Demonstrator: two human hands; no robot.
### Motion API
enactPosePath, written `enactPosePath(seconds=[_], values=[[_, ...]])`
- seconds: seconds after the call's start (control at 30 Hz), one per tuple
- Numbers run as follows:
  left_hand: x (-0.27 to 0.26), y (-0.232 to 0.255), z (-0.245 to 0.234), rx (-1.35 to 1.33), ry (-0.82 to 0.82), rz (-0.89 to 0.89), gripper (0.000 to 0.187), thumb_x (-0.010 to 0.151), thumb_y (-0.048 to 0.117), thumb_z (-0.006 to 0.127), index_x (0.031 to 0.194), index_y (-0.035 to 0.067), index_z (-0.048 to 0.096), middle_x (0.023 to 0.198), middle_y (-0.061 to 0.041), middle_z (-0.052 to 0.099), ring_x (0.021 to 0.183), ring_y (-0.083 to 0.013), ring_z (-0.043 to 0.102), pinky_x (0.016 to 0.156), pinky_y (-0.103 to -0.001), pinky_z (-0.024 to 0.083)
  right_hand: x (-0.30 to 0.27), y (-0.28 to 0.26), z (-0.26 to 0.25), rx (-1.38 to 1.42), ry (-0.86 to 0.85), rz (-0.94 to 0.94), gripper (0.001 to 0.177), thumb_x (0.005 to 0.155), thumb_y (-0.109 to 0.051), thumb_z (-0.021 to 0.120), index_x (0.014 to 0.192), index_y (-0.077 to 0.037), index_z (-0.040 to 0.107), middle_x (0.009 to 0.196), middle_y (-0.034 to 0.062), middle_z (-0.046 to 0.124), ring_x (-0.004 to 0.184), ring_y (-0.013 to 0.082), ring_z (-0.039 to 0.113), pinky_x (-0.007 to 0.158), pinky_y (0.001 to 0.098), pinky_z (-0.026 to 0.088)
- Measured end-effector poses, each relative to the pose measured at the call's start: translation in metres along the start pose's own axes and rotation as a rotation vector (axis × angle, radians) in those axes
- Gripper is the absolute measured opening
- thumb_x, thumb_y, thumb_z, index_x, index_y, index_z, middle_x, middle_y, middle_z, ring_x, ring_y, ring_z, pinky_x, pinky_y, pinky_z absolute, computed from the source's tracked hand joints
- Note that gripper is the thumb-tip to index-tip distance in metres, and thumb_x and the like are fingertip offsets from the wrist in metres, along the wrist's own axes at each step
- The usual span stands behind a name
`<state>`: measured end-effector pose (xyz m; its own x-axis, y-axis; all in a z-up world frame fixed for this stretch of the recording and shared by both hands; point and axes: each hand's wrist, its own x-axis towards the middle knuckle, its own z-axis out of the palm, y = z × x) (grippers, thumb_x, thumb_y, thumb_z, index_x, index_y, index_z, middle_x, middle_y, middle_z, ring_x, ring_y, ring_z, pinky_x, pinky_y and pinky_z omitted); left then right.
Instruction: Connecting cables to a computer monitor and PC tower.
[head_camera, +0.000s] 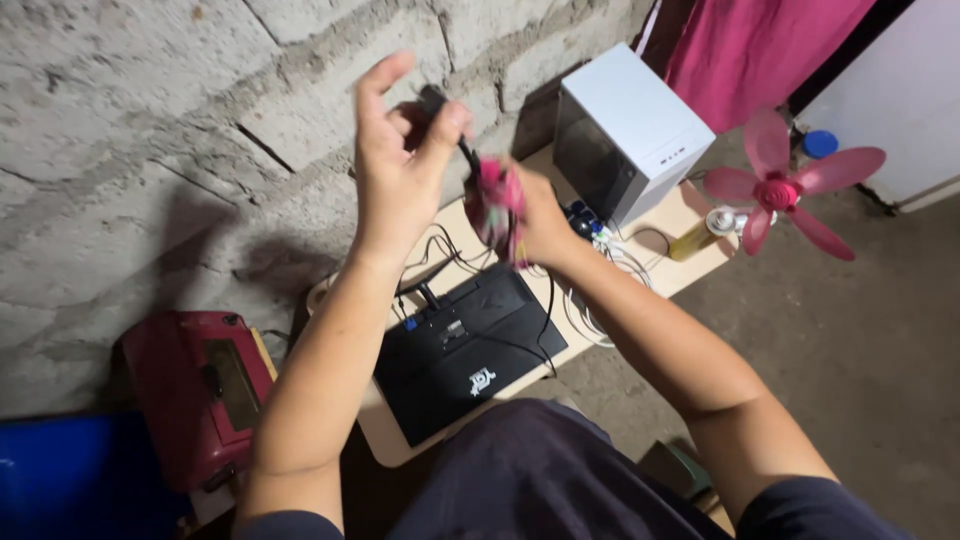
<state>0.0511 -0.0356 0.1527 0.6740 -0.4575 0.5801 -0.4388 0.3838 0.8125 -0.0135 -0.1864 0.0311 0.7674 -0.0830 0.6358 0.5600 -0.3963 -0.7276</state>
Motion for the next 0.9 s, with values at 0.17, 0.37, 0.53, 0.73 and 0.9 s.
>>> enactPosePath(seconds=[0.17, 0.37, 0.53, 0.73, 0.9], values=[[-0.008, -0.004, -0.003, 0.390, -0.034, 0.110, 0.030, 0.108, 0.021, 0.069, 0.127, -0.001, 0.062, 0.119, -0.015, 0.071, 0.114, -0.0171, 0.068, 0.107, -0.035, 0.054, 0.037, -0.022, -0.012, 0.298, 0.071, 0.043, 0.047, 0.094, -0.009, 0.077, 0.135, -0.003, 0.056, 0.109, 0.0002, 0.069, 0.098, 0.0129, 0.066, 0.090, 0.0295, 0.057], [-0.008, 0.013, 0.011, 0.076, -0.076, 0.011, 0.038, 0.119, 0.036, 0.053, 0.128, 0.000, 0.059, 0.132, -0.011, 0.070, 0.123, -0.0185, 0.065, 0.114, -0.037, 0.052, 0.024, -0.017, -0.006, 0.288, 0.017, -0.015, 0.032, 0.096, -0.005, 0.078, 0.123, -0.004, 0.060, 0.108, 0.0034, 0.068, 0.098, 0.0154, 0.065, 0.090, 0.0316, 0.056], [0.013, 0.039, -0.072, -0.407, 0.265, -0.029, 0.050, 0.121, 0.045, 0.036, 0.097, 0.003, 0.052, 0.074, -0.003, 0.049, 0.063, -0.0172, 0.046, 0.066, -0.036, 0.038, -0.048, 0.016, 0.014, 0.040, -0.291, 0.047, 0.035, 0.085, -0.009, 0.080, 0.115, -0.009, 0.062, 0.097, 0.0099, 0.071, 0.090, 0.0243, 0.071, 0.083, 0.0348, 0.057], [-0.001, 0.061, -0.114, -0.266, 0.262, 0.042, 0.055, 0.120, 0.049, 0.034, 0.098, 0.002, 0.053, 0.075, -0.003, 0.045, 0.061, -0.0152, 0.036, 0.061, -0.034, 0.030, -0.144, 0.126, -0.001, -0.107, -0.292, 0.338, 0.042, 0.075, -0.005, 0.071, 0.115, -0.008, 0.061, 0.097, 0.0143, 0.071, 0.090, 0.0295, 0.070, 0.081, 0.0375, 0.055], [-0.020, 0.064, -0.122, 0.062, 0.107, 0.099, 0.061, 0.115, 0.059, 0.034, 0.100, 0.004, 0.057, 0.082, -0.002, 0.050, 0.067, -0.0152, 0.041, 0.066, -0.032, 0.033, -0.109, 0.146, -0.026, 0.101, 0.100, 0.433, 0.026, 0.093, -0.011, 0.077, 0.115, -0.005, 0.064, 0.099, 0.0093, 0.068, 0.093, 0.0234, 0.065, 0.084, 0.0341, 0.055]])
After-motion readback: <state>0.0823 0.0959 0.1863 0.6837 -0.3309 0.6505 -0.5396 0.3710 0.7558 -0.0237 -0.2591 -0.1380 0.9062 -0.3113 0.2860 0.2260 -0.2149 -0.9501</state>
